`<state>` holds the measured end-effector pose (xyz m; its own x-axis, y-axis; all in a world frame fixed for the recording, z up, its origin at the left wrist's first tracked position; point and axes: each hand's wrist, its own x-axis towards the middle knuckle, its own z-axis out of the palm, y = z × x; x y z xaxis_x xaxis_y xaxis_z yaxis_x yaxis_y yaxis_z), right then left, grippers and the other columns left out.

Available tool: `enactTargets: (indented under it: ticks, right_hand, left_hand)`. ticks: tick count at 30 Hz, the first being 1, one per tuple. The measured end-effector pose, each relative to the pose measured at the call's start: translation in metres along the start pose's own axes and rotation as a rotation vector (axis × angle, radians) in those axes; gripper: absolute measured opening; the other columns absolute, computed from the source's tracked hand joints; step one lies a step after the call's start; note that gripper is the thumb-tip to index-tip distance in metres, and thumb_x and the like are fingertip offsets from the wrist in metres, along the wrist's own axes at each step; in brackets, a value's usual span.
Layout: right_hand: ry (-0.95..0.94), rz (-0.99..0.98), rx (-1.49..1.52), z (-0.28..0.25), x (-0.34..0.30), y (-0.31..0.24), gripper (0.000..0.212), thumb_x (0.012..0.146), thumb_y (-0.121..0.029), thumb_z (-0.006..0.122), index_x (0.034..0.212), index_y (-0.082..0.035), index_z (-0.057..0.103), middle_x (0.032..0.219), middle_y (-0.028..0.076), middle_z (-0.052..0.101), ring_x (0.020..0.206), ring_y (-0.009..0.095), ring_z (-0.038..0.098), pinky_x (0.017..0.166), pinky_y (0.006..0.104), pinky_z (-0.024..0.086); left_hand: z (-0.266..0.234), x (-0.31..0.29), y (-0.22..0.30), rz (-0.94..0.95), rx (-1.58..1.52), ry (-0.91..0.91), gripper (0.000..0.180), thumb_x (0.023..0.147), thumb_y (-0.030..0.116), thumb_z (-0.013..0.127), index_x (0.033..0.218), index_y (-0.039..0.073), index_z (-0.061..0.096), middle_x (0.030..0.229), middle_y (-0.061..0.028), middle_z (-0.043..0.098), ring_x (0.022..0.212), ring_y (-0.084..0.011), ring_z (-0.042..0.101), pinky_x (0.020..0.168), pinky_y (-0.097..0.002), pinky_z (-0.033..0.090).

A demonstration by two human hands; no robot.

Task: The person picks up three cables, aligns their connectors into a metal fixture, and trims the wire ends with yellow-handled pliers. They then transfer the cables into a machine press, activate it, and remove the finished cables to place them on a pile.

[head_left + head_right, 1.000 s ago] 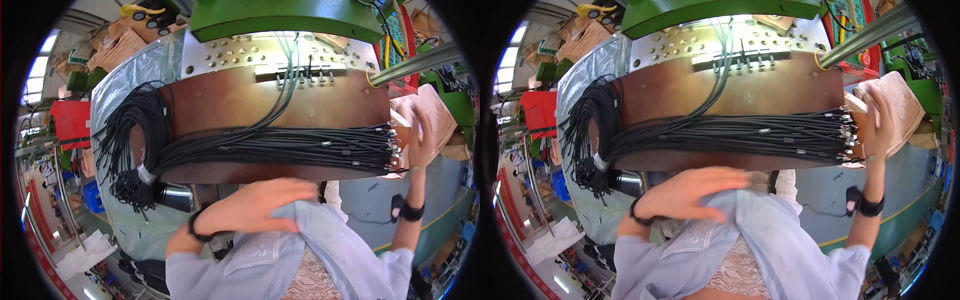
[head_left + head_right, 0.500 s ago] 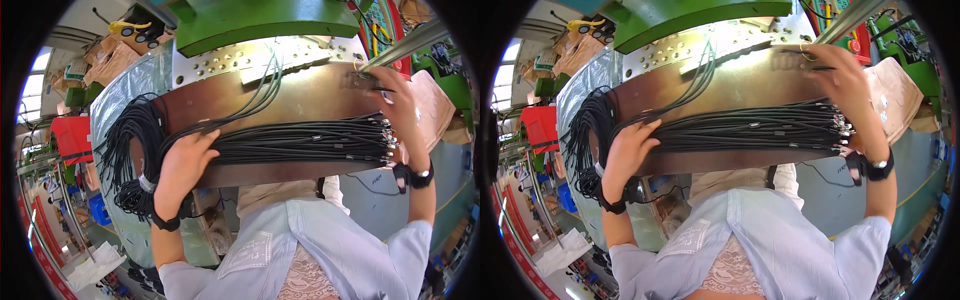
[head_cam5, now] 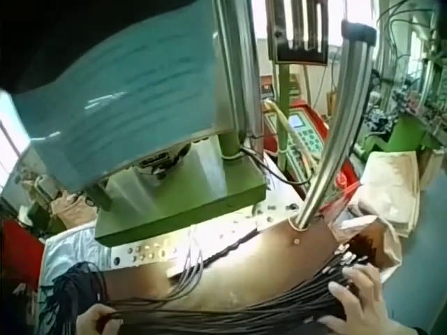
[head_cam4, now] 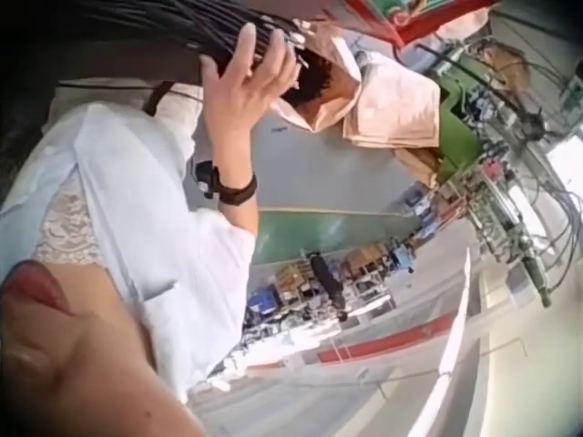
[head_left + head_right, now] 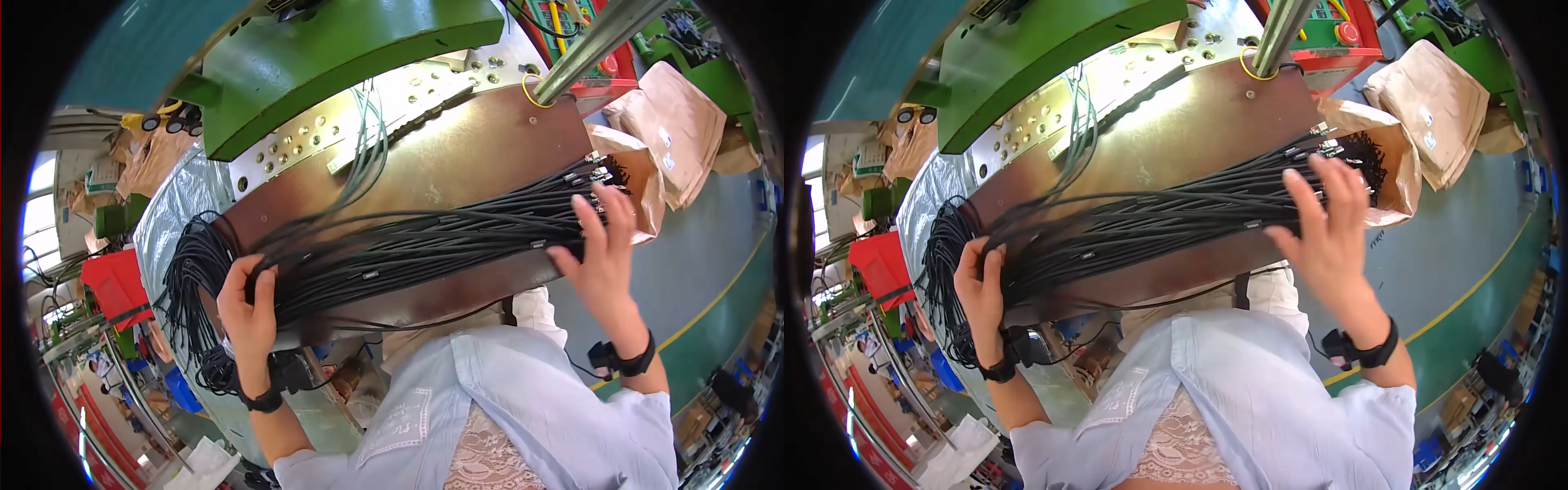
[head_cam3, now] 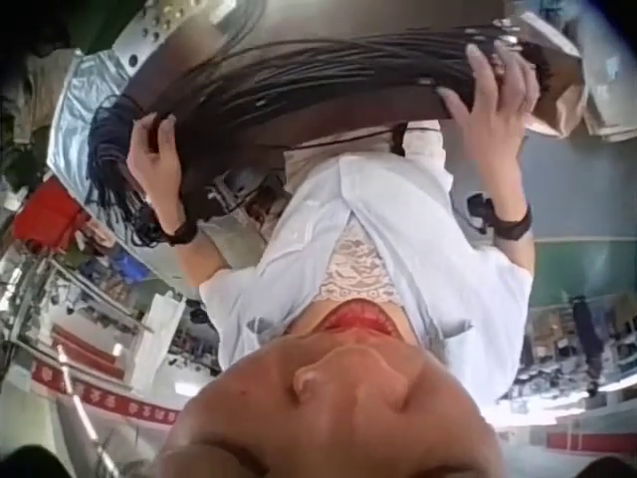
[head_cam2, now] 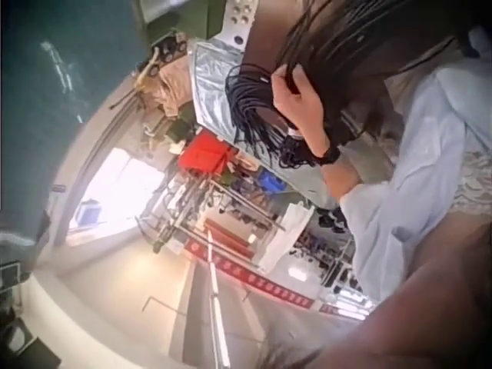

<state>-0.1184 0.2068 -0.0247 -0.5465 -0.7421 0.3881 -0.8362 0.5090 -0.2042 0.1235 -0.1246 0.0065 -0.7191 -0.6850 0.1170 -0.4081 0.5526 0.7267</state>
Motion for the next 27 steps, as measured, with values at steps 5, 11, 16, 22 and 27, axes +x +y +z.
enactTargets:
  ticks: [5, 11, 16, 22, 27]
  right_hand:
    - [-0.029, 0.088, -0.05, -0.011, 0.004, 0.016, 0.075, 0.063, -0.017, 0.082, 0.127, -0.009, 0.044, 0.128, 0.016, 0.045, 0.119, 0.037, 0.041, 0.1, 0.0473, 0.034]
    - [0.188, -0.212, 0.323, -0.029, 0.011, 0.001, 0.047, 0.073, -0.006, 0.07, 0.116, -0.006, 0.051, 0.111, 0.016, 0.052, 0.101, 0.035, 0.05, 0.09, 0.0449, 0.041]
    - [0.203, 0.004, 0.409, -0.019, 0.064, 0.013, 0.028, 0.078, 0.002, 0.059, 0.105, -0.004, 0.056, 0.094, 0.013, 0.058, 0.089, 0.029, 0.055, 0.079, 0.0352, 0.046]
    - [0.008, -0.551, 0.067, 0.065, 0.17, -0.009, 0.022, 0.081, -0.01, 0.06, 0.102, -0.003, 0.06, 0.099, 0.015, 0.058, 0.091, 0.032, 0.056, 0.078, 0.0375, 0.046]
    - [-0.204, -0.552, 0.286, 0.098, 0.173, -0.019, 0.023, 0.08, -0.014, 0.062, 0.1, -0.003, 0.06, 0.099, 0.013, 0.059, 0.095, 0.031, 0.055, 0.082, 0.0375, 0.044]
  left_hand:
    - [0.045, 0.041, 0.092, 0.034, 0.126, -0.768, 0.044, 0.079, 0.02, 0.069, 0.115, 0.002, 0.052, 0.079, -0.0128, 0.064, 0.071, -0.0186, 0.062, 0.067, -0.0291, 0.048]
    - [0.167, 0.085, 0.162, 0.002, -0.375, -1.287, 0.04, 0.088, 0.035, 0.059, 0.105, -0.001, 0.058, 0.06, -0.0041, 0.055, 0.052, -0.0114, 0.052, 0.047, -0.0256, 0.04]
    - [0.141, 0.026, 0.154, -0.517, -0.979, -1.102, 0.031, 0.095, 0.032, 0.05, 0.102, 0.003, 0.059, 0.061, 0.0014, 0.049, 0.048, -0.0045, 0.041, 0.043, -0.0191, 0.031]
    - [0.128, -0.032, 0.107, -0.72, -1.299, -0.532, 0.028, 0.098, 0.028, 0.044, 0.107, 0.004, 0.057, 0.062, 0.0017, 0.047, 0.048, -0.0044, 0.039, 0.044, -0.0176, 0.031]
    - [0.116, -0.05, 0.089, -0.586, -1.239, -0.353, 0.025, 0.098, 0.024, 0.045, 0.109, 0.005, 0.056, 0.065, 0.0017, 0.05, 0.05, -0.003, 0.04, 0.045, -0.017, 0.032]
